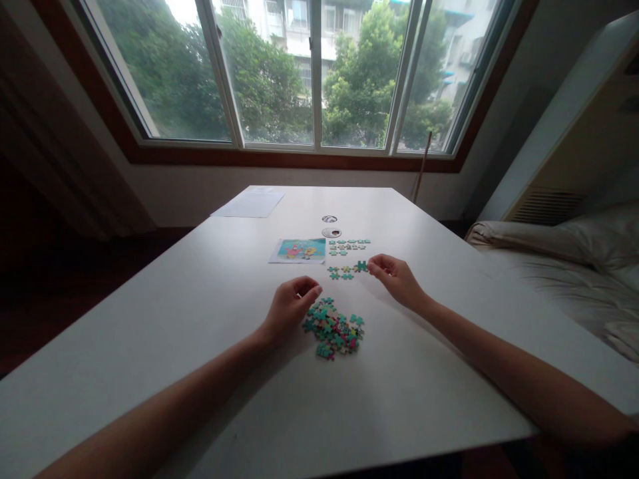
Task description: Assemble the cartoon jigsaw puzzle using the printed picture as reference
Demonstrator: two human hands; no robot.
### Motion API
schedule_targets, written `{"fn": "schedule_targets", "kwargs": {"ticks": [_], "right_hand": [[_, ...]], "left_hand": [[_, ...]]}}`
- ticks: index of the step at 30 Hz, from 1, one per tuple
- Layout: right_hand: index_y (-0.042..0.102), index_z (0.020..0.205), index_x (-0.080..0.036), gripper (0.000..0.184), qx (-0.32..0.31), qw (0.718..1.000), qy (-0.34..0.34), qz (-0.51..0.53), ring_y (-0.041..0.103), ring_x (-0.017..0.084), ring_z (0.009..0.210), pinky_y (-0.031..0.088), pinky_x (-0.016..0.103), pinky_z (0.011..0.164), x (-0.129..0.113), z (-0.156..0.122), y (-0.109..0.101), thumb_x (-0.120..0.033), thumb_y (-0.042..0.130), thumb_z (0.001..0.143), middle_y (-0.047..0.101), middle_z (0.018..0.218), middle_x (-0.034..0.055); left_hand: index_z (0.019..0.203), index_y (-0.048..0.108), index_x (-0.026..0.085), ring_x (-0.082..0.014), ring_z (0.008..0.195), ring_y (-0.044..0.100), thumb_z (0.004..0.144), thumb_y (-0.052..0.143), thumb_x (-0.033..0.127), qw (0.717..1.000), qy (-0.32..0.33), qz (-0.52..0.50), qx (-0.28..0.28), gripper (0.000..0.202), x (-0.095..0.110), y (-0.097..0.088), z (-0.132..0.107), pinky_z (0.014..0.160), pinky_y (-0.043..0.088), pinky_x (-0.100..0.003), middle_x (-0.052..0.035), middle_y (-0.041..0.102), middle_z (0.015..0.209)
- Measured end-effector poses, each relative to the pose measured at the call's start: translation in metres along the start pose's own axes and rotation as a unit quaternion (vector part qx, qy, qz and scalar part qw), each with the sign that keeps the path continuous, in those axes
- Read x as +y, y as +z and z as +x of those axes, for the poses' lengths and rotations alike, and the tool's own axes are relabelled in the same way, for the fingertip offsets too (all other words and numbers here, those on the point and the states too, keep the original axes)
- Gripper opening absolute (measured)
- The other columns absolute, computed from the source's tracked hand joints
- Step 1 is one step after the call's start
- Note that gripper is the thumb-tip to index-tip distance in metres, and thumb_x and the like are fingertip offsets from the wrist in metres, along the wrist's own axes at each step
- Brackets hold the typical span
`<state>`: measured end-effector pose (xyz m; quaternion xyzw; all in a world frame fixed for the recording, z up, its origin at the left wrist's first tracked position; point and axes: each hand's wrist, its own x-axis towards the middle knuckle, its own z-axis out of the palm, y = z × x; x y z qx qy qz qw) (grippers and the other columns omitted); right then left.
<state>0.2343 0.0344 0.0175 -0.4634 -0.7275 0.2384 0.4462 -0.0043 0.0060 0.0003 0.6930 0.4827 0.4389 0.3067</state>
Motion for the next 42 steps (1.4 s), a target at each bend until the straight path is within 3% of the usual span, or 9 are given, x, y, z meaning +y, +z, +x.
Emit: {"fn": "schedule_targets", "kwargs": {"ticks": [6, 9, 12, 16, 33, 36, 42], "right_hand": [[0.062, 0.071, -0.015, 0.021, -0.087, 0.992, 0.012, -0.092, 0.047, 0.010, 0.055, 0.036, 0.023, 0.055, -0.004, -0.004, 0.012, -0.030, 0.051, 0.078, 0.060, 0.061, 0.0003], [0.063, 0.069, -0.016, 0.012, -0.119, 0.978, -0.025, -0.169, 0.048, 0.010, 0.056, 0.036, 0.023, 0.057, -0.004, -0.007, 0.018, -0.021, 0.053, 0.076, 0.060, 0.063, 0.0001], [0.062, 0.075, -0.016, 0.008, -0.113, 0.971, -0.072, -0.201, 0.049, 0.011, 0.060, 0.037, 0.023, 0.061, -0.001, -0.009, 0.020, -0.018, 0.055, 0.075, 0.060, 0.069, 0.0009], [0.064, 0.078, -0.018, 0.008, -0.123, 0.969, -0.099, -0.192, 0.050, 0.011, 0.063, 0.039, 0.023, 0.064, 0.001, -0.008, 0.022, -0.018, 0.057, 0.075, 0.060, 0.071, 0.0010], [0.067, 0.079, -0.016, 0.011, -0.149, 0.971, -0.077, -0.173, 0.049, 0.010, 0.060, 0.036, 0.022, 0.058, -0.004, 0.015, 0.042, -0.019, 0.058, 0.074, 0.060, 0.070, 0.0016], [0.066, 0.083, -0.015, 0.013, -0.155, 0.971, -0.089, -0.159, 0.048, 0.009, 0.059, 0.037, 0.022, 0.058, -0.006, 0.013, 0.038, -0.018, 0.057, 0.075, 0.060, 0.070, 0.0018], [0.066, 0.083, -0.016, 0.013, -0.251, 0.954, -0.116, -0.116, 0.049, 0.009, 0.058, 0.040, 0.021, 0.058, -0.010, -0.005, 0.013, -0.020, 0.055, 0.078, 0.057, 0.067, 0.0006]], "left_hand": [[0.068, 0.060, 0.013, -0.0113, 0.054, 0.048, 0.075, 0.055, 0.034, 1.000, -0.008, -0.004, -0.014, 0.022, 0.000, 0.001, -0.001, 0.052, 0.038, -0.022, 0.0016, 0.052, 0.058], [0.067, 0.059, 0.013, -0.0113, 0.054, 0.047, 0.075, 0.055, 0.035, 1.000, -0.009, -0.007, -0.015, 0.023, 0.001, 0.001, -0.001, 0.052, 0.037, -0.022, 0.0018, 0.051, 0.057], [0.067, 0.059, 0.013, -0.0111, 0.053, 0.046, 0.075, 0.055, 0.035, 1.000, -0.011, -0.010, -0.015, 0.023, 0.002, 0.001, 0.000, 0.052, 0.037, -0.022, 0.0020, 0.050, 0.057], [0.068, 0.059, 0.013, -0.0109, 0.053, 0.046, 0.074, 0.055, 0.035, 1.000, -0.012, -0.014, -0.016, 0.023, 0.001, 0.002, 0.000, 0.051, 0.037, -0.022, 0.0025, 0.050, 0.056], [0.068, 0.059, 0.013, -0.0113, 0.054, 0.049, 0.076, 0.053, 0.035, 1.000, -0.001, 0.000, -0.015, 0.024, 0.002, 0.002, 0.000, 0.052, 0.040, -0.022, 0.0011, 0.053, 0.058], [0.068, 0.059, 0.013, -0.0112, 0.054, 0.048, 0.077, 0.051, 0.035, 1.000, 0.004, 0.018, -0.016, 0.025, 0.001, 0.002, 0.000, 0.052, 0.039, -0.022, 0.0014, 0.052, 0.058], [0.071, 0.062, 0.015, -0.0111, 0.054, 0.047, 0.078, 0.051, 0.030, 0.994, 0.031, 0.098, -0.049, 0.021, 0.003, 0.001, -0.001, 0.052, 0.036, -0.022, 0.0011, 0.056, 0.060]]}}
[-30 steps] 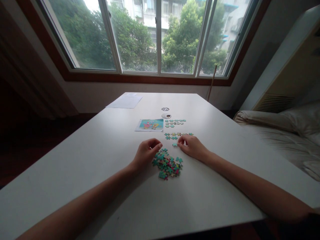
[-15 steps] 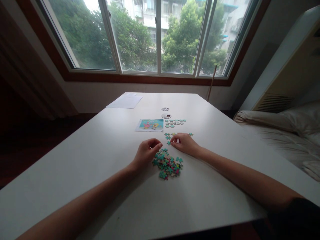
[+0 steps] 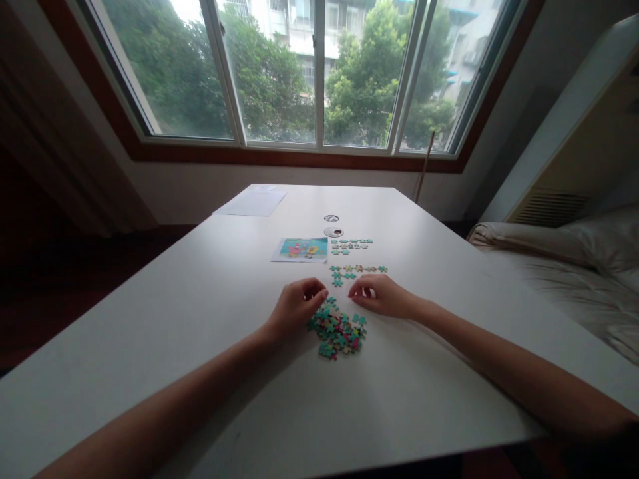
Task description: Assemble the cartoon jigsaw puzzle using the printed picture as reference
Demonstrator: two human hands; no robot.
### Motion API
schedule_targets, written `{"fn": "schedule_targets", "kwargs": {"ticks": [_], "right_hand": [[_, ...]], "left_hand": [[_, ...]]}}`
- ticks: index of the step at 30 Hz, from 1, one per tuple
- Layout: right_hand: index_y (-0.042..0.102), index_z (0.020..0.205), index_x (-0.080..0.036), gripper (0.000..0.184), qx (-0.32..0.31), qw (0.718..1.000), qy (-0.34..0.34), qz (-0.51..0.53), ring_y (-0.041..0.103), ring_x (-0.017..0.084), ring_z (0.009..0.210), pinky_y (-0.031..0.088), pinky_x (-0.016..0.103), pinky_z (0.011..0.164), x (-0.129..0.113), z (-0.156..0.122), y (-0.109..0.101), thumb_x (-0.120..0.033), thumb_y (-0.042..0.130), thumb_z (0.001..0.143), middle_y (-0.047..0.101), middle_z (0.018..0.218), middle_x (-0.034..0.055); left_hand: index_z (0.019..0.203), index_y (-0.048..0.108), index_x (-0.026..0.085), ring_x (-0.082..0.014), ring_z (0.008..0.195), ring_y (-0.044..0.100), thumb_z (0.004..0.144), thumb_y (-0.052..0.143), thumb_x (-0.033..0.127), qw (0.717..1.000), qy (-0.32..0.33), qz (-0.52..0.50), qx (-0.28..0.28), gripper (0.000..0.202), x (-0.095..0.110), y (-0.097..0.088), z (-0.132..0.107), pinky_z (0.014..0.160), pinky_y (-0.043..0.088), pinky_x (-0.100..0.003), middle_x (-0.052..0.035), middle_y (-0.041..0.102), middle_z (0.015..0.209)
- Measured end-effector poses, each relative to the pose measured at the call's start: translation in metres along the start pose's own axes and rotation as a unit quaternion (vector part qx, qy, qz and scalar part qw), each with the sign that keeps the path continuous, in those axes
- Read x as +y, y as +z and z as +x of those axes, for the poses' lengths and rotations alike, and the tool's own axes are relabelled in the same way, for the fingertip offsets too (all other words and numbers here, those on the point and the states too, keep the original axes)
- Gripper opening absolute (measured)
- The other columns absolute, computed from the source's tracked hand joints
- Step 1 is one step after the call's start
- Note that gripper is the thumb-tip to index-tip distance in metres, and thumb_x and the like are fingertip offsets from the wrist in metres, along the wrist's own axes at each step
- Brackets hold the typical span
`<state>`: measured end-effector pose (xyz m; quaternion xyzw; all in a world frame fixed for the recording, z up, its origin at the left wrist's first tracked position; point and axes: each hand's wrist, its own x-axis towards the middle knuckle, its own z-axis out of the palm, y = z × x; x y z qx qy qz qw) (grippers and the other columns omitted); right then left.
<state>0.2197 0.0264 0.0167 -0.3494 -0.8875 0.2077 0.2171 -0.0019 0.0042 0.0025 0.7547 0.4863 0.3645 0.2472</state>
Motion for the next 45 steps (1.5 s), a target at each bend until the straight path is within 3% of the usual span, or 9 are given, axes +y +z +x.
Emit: {"fn": "schedule_targets", "kwargs": {"ticks": [6, 19, 26, 32, 36, 45], "right_hand": [[0.066, 0.097, -0.018, 0.024, -0.061, 0.997, -0.017, 0.051, 0.047, 0.008, 0.058, 0.040, 0.019, 0.056, -0.002, -0.022, -0.006, -0.032, 0.057, 0.080, 0.056, 0.079, 0.0029], [0.065, 0.093, -0.017, 0.017, -0.086, 0.996, -0.010, 0.028, 0.050, 0.009, 0.063, 0.042, 0.021, 0.060, -0.017, -0.022, -0.008, -0.023, 0.056, 0.079, 0.054, 0.078, 0.0027], [0.065, 0.092, -0.017, 0.020, -0.084, 0.996, -0.007, 0.019, 0.049, 0.010, 0.064, 0.042, 0.022, 0.060, -0.016, -0.022, -0.011, -0.029, 0.061, 0.076, 0.054, 0.079, 0.0029], [0.065, 0.090, -0.016, 0.015, -0.104, 0.994, 0.020, 0.033, 0.050, 0.010, 0.065, 0.042, 0.021, 0.060, -0.016, -0.020, -0.013, -0.022, 0.059, 0.077, 0.056, 0.079, 0.0032], [0.065, 0.089, -0.016, 0.015, -0.084, 0.996, 0.023, 0.017, 0.051, 0.010, 0.066, 0.042, 0.022, 0.061, -0.015, -0.020, -0.014, -0.021, 0.055, 0.079, 0.056, 0.079, 0.0039], [0.062, 0.080, -0.015, 0.010, -0.084, 0.994, 0.071, 0.020, 0.050, 0.010, 0.063, 0.039, 0.022, 0.057, -0.017, -0.019, -0.009, -0.022, 0.061, 0.073, 0.058, 0.072, 0.0016]], "left_hand": [[0.082, 0.068, 0.019, -0.0122, 0.056, 0.048, 0.077, 0.053, 0.026, 0.995, 0.023, 0.092, -0.033, 0.018, 0.000, -0.006, -0.001, 0.057, 0.037, -0.024, -0.0010, 0.060, 0.072], [0.091, 0.067, 0.021, -0.0156, 0.073, 0.055, 0.083, 0.047, 0.024, 0.979, 0.072, 0.146, -0.121, 0.022, 0.012, -0.005, -0.008, 0.067, 0.042, -0.025, -0.0045, 0.058, 0.088], [0.090, 0.067, 0.021, -0.0156, 0.074, 0.055, 0.083, 0.046, 0.023, 0.978, 0.091, 0.136, -0.126, 0.022, 0.012, -0.003, -0.009, 0.067, 0.043, -0.025, -0.0044, 0.058, 0.086], [0.088, 0.067, 0.020, -0.0154, 0.073, 0.055, 0.083, 0.047, 0.025, 0.979, 0.095, 0.132, -0.124, 0.021, 0.012, -0.002, -0.009, 0.066, 0.043, -0.025, -0.0046, 0.059, 0.085], [0.088, 0.066, 0.020, -0.0149, 0.071, 0.055, 0.084, 0.046, 0.025, 0.980, 0.092, 0.132, -0.118, 0.021, 0.012, -0.002, -0.009, 0.065, 0.043, -0.025, -0.0045, 0.059, 0.085], [0.083, 0.065, 0.019, -0.0136, 0.068, 0.054, 0.083, 0.047, 0.022, 0.983, 0.090, 0.127, -0.098, 0.018, 0.012, -0.001, -0.009, 0.062, 0.041, -0.023, -0.0039, 0.059, 0.084]]}}
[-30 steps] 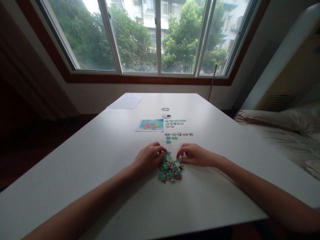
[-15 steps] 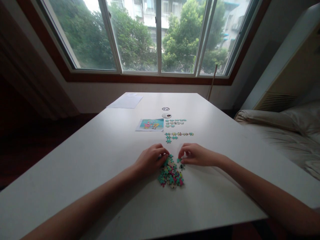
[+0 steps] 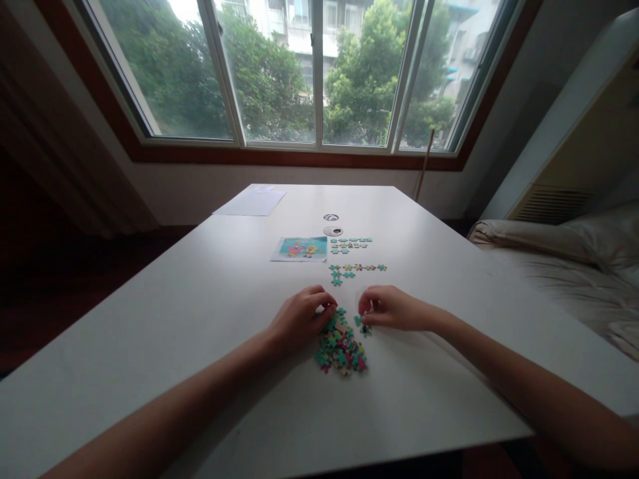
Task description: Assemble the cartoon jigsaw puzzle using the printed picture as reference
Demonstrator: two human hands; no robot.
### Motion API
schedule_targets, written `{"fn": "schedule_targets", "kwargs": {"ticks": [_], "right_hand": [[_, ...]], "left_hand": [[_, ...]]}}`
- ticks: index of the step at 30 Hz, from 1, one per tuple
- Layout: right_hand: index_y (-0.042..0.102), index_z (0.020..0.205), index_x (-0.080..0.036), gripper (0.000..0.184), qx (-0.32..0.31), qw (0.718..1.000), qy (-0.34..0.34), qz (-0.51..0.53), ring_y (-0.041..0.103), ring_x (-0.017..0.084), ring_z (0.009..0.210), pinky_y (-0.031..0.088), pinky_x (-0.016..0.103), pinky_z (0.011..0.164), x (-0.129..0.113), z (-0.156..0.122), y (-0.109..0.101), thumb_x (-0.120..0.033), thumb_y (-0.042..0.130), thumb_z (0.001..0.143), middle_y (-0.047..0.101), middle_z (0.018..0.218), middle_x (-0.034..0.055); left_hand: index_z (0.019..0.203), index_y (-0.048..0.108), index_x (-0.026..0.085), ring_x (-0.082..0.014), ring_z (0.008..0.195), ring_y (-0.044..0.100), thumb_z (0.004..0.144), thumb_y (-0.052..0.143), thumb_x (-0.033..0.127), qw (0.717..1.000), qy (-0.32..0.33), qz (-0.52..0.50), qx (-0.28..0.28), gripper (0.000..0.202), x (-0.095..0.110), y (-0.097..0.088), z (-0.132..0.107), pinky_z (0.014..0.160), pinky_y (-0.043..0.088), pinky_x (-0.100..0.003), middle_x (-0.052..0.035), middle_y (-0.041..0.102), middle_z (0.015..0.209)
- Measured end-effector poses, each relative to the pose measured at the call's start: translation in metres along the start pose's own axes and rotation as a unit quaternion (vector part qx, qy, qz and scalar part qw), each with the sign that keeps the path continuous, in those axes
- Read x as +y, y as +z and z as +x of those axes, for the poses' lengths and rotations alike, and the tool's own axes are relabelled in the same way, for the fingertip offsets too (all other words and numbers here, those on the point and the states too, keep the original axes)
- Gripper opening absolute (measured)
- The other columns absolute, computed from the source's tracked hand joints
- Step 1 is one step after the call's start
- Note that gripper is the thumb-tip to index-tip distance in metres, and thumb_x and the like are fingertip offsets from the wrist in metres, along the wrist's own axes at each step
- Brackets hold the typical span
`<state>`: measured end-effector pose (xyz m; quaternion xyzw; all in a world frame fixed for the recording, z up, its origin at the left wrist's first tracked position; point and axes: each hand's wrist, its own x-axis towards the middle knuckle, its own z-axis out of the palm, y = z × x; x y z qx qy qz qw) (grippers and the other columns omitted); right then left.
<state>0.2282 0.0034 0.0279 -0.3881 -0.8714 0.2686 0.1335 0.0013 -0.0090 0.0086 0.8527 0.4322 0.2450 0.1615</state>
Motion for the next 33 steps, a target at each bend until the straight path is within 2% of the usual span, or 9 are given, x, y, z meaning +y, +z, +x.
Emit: {"fn": "schedule_targets", "kwargs": {"ticks": [5, 11, 18, 22, 29, 33], "right_hand": [[0.060, 0.076, -0.016, 0.007, 0.033, 0.997, -0.013, 0.073, 0.049, 0.009, 0.060, 0.038, 0.020, 0.055, -0.004, 0.002, 0.003, -0.023, 0.059, 0.075, 0.059, 0.068, -0.0008], [0.062, 0.076, -0.015, 0.014, 0.087, 0.989, -0.019, 0.121, 0.050, 0.008, 0.059, 0.037, 0.021, 0.055, -0.010, 0.007, 0.009, -0.029, 0.062, 0.074, 0.060, 0.066, -0.0006], [0.063, 0.083, -0.016, 0.023, 0.151, 0.972, 0.005, 0.178, 0.049, 0.010, 0.059, 0.038, 0.022, 0.054, -0.011, 0.009, 0.014, -0.037, 0.059, 0.077, 0.061, 0.068, 0.0008], [0.064, 0.078, -0.015, 0.024, 0.169, 0.970, 0.032, 0.170, 0.048, 0.009, 0.056, 0.037, 0.023, 0.053, -0.010, 0.009, 0.017, -0.038, 0.057, 0.078, 0.063, 0.069, 0.0019], [0.063, 0.073, -0.015, 0.022, 0.191, 0.967, 0.023, 0.167, 0.046, 0.009, 0.054, 0.035, 0.022, 0.051, -0.014, 0.009, 0.019, -0.036, 0.057, 0.077, 0.061, 0.063, 0.0004], [0.061, 0.073, -0.015, 0.025, 0.240, 0.949, 0.032, 0.200, 0.045, 0.009, 0.056, 0.037, 0.023, 0.053, -0.001, 0.009, 0.013, -0.040, 0.057, 0.077, 0.056, 0.063, -0.0004]], "left_hand": [[0.080, 0.065, 0.018, -0.0140, 0.069, 0.054, 0.082, 0.049, 0.022, 1.000, 0.021, -0.018, 0.011, 0.017, 0.007, -0.001, -0.001, 0.062, 0.041, -0.023, -0.0040, 0.059, 0.079], [0.075, 0.064, 0.016, -0.0122, 0.063, 0.052, 0.081, 0.052, 0.023, 0.996, 0.032, -0.075, 0.030, 0.016, 0.018, -0.002, -0.003, 0.059, 0.040, -0.022, -0.0021, 0.057, 0.071], [0.070, 0.063, 0.014, -0.0096, 0.054, 0.046, 0.079, 0.054, 0.025, 0.987, -0.028, -0.137, 0.076, 0.017, 0.015, -0.003, 0.000, 0.052, 0.037, -0.020, 0.0002, 0.057, 0.062], [0.071, 0.064, 0.013, -0.0100, 0.054, 0.046, 0.079, 0.054, 0.031, 0.978, -0.069, -0.179, 0.083, 0.021, 0.010, -0.001, 0.002, 0.050, 0.036, -0.020, -0.0007, 0.058, 0.062], [0.073, 0.064, 0.013, -0.0100, 0.054, 0.046, 0.079, 0.054, 0.034, 0.972, -0.078, -0.207, 0.074, 0.025, 0.011, 0.001, 0.002, 0.050, 0.036, -0.020, -0.0012, 0.059, 0.062], [0.072, 0.064, 0.013, -0.0106, 0.055, 0.047, 0.078, 0.054, 0.035, 0.967, -0.100, -0.213, 0.095, 0.025, 0.006, 0.001, 0.003, 0.052, 0.037, -0.021, -0.0007, 0.058, 0.062]]}}
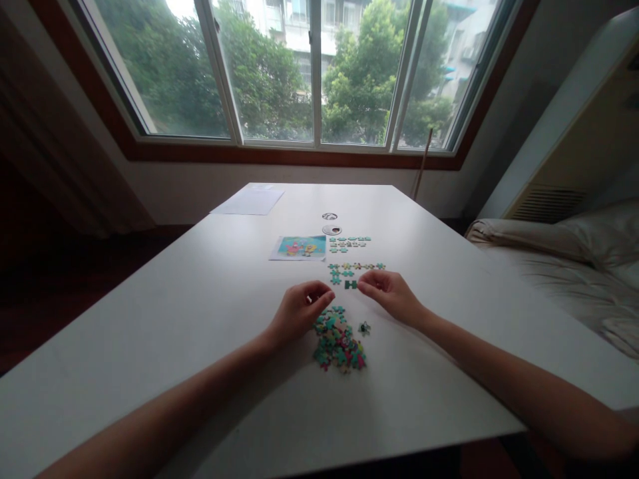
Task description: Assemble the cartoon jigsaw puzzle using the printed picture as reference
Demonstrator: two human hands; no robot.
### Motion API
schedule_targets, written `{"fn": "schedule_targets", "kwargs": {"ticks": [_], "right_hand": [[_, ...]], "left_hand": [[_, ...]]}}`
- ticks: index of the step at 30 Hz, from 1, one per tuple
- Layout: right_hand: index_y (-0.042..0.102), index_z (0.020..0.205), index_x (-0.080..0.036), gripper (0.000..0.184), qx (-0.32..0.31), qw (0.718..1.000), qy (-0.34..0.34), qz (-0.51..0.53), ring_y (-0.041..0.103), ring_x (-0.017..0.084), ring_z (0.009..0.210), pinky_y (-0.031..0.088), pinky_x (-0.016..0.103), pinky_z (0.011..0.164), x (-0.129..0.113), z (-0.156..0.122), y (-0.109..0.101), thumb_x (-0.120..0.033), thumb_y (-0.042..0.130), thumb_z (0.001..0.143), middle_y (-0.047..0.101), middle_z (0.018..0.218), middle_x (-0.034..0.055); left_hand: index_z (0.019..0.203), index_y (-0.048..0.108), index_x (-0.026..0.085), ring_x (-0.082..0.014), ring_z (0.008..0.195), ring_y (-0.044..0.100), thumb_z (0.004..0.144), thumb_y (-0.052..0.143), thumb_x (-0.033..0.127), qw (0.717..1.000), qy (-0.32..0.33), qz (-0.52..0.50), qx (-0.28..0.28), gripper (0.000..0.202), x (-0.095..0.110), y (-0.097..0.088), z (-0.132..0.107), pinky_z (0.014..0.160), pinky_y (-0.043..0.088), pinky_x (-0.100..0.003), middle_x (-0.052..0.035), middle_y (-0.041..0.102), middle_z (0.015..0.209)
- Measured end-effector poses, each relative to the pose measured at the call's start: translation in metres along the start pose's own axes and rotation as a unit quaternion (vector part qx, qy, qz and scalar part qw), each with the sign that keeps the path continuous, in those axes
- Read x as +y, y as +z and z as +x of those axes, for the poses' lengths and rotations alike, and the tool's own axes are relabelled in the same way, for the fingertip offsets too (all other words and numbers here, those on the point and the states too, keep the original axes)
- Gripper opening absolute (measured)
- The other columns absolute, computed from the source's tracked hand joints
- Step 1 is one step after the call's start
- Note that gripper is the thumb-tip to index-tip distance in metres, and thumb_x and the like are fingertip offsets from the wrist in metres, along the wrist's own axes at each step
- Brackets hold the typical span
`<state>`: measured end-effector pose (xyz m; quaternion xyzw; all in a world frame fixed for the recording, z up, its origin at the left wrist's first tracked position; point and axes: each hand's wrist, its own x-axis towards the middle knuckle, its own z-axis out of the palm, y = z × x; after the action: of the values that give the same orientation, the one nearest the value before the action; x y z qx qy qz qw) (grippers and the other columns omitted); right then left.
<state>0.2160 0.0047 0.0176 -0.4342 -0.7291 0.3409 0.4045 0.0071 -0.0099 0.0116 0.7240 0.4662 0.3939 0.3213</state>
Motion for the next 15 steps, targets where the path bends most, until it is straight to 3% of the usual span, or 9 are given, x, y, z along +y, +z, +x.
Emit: {"fn": "schedule_targets", "kwargs": {"ticks": [5, 15], "right_hand": [[0.061, 0.073, -0.015, 0.031, 0.067, 0.998, 0.000, -0.007, 0.044, 0.010, 0.056, 0.038, 0.024, 0.055, 0.016, 0.006, -0.016, -0.046, 0.058, 0.075, 0.052, 0.059, -0.0018], [0.062, 0.071, -0.015, 0.030, 0.061, 0.998, 0.009, -0.022, 0.044, 0.009, 0.056, 0.036, 0.024, 0.054, 0.018, 0.005, -0.017, -0.045, 0.059, 0.074, 0.053, 0.060, -0.0014]], "left_hand": [[0.069, 0.062, 0.013, -0.0119, 0.057, 0.048, 0.076, 0.053, 0.035, 1.000, -0.008, 0.005, 0.027, 0.025, -0.012, -0.004, 0.005, 0.055, 0.038, -0.023, 0.0000, 0.056, 0.061], [0.069, 0.061, 0.014, -0.0111, 0.055, 0.047, 0.077, 0.053, 0.035, 1.000, -0.014, -0.005, 0.019, 0.024, -0.015, -0.002, 0.006, 0.052, 0.037, -0.021, 0.0009, 0.054, 0.058]]}}
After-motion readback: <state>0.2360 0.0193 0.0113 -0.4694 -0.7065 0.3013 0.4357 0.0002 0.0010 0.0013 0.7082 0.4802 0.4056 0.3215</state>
